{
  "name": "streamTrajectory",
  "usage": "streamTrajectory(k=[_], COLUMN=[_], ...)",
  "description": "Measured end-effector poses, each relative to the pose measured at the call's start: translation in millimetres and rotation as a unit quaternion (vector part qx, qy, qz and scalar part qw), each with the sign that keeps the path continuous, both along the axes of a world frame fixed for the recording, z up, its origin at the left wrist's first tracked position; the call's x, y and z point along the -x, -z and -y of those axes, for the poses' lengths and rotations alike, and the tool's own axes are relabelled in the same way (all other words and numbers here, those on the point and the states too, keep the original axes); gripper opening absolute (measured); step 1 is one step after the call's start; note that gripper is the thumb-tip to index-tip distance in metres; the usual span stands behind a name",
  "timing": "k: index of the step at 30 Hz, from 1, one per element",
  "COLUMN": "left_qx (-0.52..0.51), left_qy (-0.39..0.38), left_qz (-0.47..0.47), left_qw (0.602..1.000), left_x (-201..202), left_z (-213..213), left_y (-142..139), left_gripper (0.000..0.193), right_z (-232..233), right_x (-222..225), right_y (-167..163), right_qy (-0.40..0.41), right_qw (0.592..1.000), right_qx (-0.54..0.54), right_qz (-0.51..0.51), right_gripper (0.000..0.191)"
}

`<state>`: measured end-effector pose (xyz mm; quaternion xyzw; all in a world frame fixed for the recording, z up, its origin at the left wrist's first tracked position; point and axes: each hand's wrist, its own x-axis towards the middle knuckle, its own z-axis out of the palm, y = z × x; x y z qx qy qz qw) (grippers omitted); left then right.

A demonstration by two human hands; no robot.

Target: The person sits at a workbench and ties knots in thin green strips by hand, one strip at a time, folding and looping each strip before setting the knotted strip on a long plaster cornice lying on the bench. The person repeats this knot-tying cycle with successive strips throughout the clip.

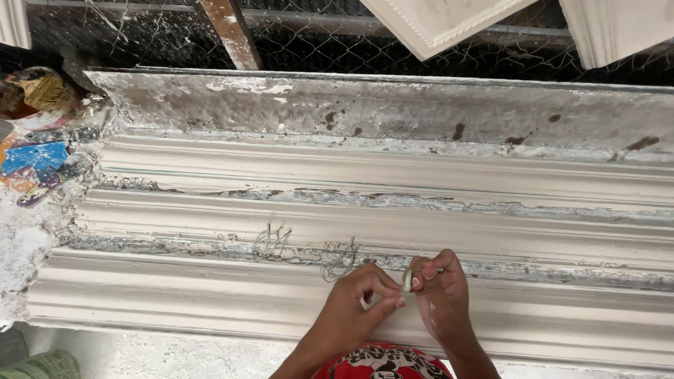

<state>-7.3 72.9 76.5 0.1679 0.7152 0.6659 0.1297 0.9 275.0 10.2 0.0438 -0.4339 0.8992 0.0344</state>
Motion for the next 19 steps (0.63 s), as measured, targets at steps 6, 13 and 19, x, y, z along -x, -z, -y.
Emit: streamTrajectory(k=[6,13,19], left_qx=[-0.122,-0.195,-0.200], left_qy=[-0.216,0.001,0.188], left_qz=[0.147,0.323,0.118], left_qw=[0.958,0.926,0.954], left_x=[35.7,29.5,-42.3], left_z=[-4.4,9.6,60.9], left_y=[36.1,14.7,17.5], left_gripper=[0.029,0.024,0.034], right_z=[18.0,-6.9,5.1], right_x=[-25.3,3.0,5.5], right_y=[15.0,18.6,8.0], right_qy=[-0.134,-0.049,-0.084], right_qw=[0.969,0.999,0.989], right_qx=[-0.210,-0.015,0.087], right_qz=[-0.008,0.017,0.084], right_gripper=[0.016,0.014,0.015])
